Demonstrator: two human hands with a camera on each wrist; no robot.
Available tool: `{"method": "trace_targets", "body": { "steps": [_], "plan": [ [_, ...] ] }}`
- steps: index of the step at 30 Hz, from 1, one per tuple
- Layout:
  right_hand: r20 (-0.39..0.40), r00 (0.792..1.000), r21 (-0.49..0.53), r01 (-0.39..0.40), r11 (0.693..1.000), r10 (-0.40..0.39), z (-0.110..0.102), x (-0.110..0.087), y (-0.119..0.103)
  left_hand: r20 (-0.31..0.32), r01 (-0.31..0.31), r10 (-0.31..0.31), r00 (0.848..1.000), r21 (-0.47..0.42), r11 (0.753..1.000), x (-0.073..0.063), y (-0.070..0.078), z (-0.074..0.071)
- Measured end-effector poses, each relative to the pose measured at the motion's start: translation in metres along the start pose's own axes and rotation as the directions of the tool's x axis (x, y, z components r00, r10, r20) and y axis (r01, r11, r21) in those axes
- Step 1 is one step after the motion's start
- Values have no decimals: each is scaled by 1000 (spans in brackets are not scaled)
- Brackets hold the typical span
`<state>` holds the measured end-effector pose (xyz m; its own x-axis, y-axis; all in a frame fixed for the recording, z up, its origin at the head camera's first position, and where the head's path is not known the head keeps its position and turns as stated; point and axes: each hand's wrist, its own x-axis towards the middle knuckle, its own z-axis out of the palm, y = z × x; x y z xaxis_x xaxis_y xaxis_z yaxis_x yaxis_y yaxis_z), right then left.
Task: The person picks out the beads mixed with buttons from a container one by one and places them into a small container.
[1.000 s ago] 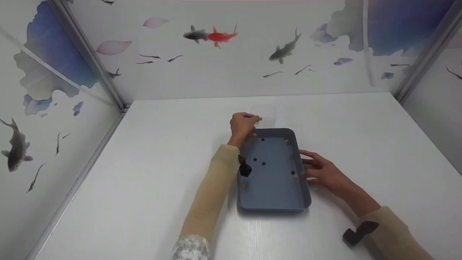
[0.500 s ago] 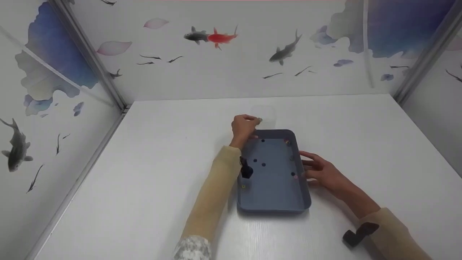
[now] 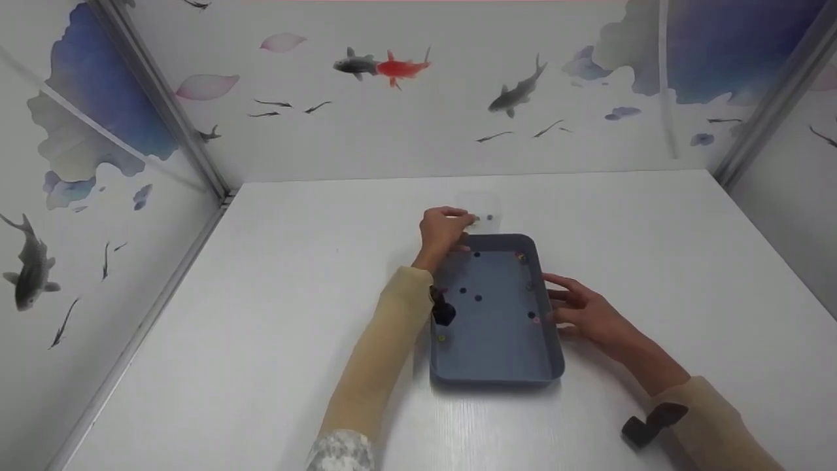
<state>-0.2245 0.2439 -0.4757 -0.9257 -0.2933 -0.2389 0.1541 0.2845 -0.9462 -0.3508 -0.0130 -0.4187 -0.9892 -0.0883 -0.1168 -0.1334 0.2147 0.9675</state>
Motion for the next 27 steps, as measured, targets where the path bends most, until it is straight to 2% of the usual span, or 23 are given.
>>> {"method": "trace_targets", "body": {
  "steps": [9,19,27],
  "plan": [
    [-6,1000,4,-14,1000,14,0,0,1,62,-37,40,997,-43,998,-8,1,5],
    [-11,1000,-7,-16,1000,16,-1,1,0,85,-31,30,996,16,999,-15,2,14],
    [-14,1000,-11,-26,1000,26,1,0,-2,155,-64,69,985,-42,997,-20,-3,23]
  ]
}}
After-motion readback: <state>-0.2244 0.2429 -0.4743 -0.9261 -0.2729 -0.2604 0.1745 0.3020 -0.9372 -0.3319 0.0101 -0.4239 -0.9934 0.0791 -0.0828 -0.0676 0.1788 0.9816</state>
